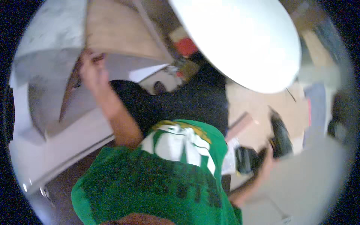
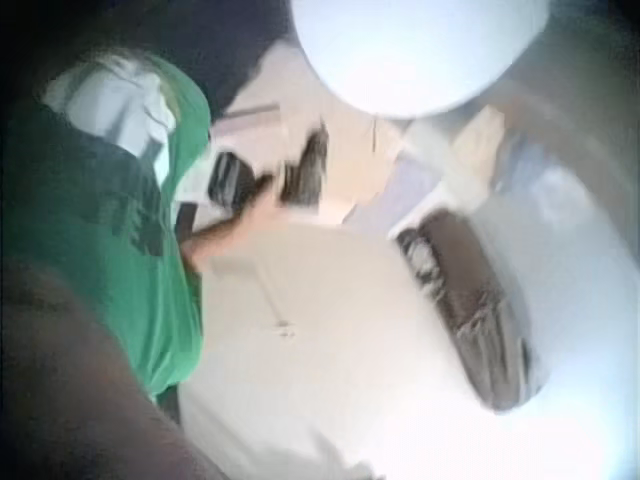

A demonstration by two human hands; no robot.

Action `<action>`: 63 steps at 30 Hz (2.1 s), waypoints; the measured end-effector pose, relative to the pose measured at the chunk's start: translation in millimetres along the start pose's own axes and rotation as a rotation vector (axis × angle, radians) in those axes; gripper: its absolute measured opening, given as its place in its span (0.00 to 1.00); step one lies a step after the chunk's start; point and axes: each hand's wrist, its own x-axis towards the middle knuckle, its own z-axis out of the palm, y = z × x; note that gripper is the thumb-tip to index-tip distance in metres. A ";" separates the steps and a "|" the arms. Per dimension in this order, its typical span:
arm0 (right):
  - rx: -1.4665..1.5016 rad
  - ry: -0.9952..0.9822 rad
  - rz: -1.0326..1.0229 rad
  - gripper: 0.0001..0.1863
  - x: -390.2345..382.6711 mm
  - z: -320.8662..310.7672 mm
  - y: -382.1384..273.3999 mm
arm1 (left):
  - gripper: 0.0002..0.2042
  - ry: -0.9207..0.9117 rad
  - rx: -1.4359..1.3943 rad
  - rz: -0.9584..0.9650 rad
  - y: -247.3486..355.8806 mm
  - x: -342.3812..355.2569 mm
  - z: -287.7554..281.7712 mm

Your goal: The person installs a curved wooden trim piece along the edge of a bathtub. They use a hammer to tap the trim into place, then use a power drill to secure it with screws. The person also uses a utility knife to trim excess material from the trim piece.

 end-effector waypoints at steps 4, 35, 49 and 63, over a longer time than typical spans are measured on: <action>0.156 -0.159 -0.609 0.21 -22.5 -39.9 -21.8 | 0.14 0.073 -0.212 0.004 9.3 -16.2 12.3; 0.310 -1.456 -0.420 0.41 -79.3 262.8 -220.0 | 0.09 0.012 -0.235 -0.001 25.0 -29.9 3.8; 0.407 -1.576 -0.393 0.36 -73.0 271.7 -218.2 | 0.10 0.069 -0.139 0.006 23.5 -30.0 11.0; 0.501 -1.559 -0.369 0.32 -78.5 279.1 -216.4 | 0.08 0.064 -0.151 0.007 21.8 -29.8 9.7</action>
